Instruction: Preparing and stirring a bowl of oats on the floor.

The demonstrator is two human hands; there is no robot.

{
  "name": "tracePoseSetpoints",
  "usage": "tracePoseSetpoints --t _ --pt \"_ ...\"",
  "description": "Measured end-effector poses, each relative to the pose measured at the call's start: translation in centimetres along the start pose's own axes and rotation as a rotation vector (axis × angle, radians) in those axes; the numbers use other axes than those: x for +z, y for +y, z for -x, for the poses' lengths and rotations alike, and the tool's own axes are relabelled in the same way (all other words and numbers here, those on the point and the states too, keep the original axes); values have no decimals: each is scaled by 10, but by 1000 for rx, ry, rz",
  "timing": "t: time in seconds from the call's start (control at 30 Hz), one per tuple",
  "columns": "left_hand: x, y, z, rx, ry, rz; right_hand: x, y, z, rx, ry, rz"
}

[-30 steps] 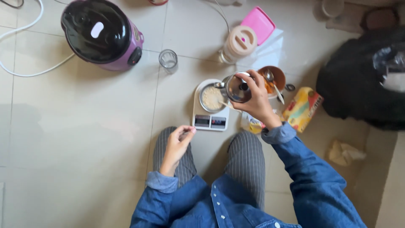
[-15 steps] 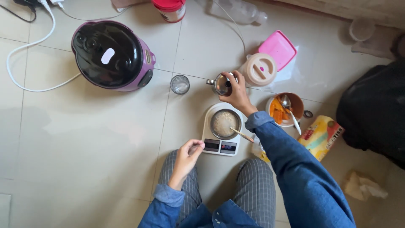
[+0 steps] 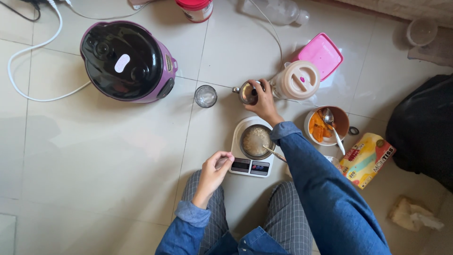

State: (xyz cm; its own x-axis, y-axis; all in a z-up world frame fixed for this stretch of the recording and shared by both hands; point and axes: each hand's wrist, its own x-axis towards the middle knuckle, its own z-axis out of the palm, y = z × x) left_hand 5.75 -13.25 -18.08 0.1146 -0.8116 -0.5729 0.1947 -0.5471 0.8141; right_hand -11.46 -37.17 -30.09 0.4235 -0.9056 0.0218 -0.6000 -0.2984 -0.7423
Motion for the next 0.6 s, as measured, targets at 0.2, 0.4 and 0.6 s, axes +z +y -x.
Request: tracePoseSetpoints --t 0.2,0.4,0.6 --pt "-3 -7 3 4 11 31 8 9 1 0 -6 -18" --pt "-10 -1 5 54 42 -5 14 19 7 -7 0 -6" --pt "-11 -9 4 62 61 1 18 29 7 -13 -60 89"
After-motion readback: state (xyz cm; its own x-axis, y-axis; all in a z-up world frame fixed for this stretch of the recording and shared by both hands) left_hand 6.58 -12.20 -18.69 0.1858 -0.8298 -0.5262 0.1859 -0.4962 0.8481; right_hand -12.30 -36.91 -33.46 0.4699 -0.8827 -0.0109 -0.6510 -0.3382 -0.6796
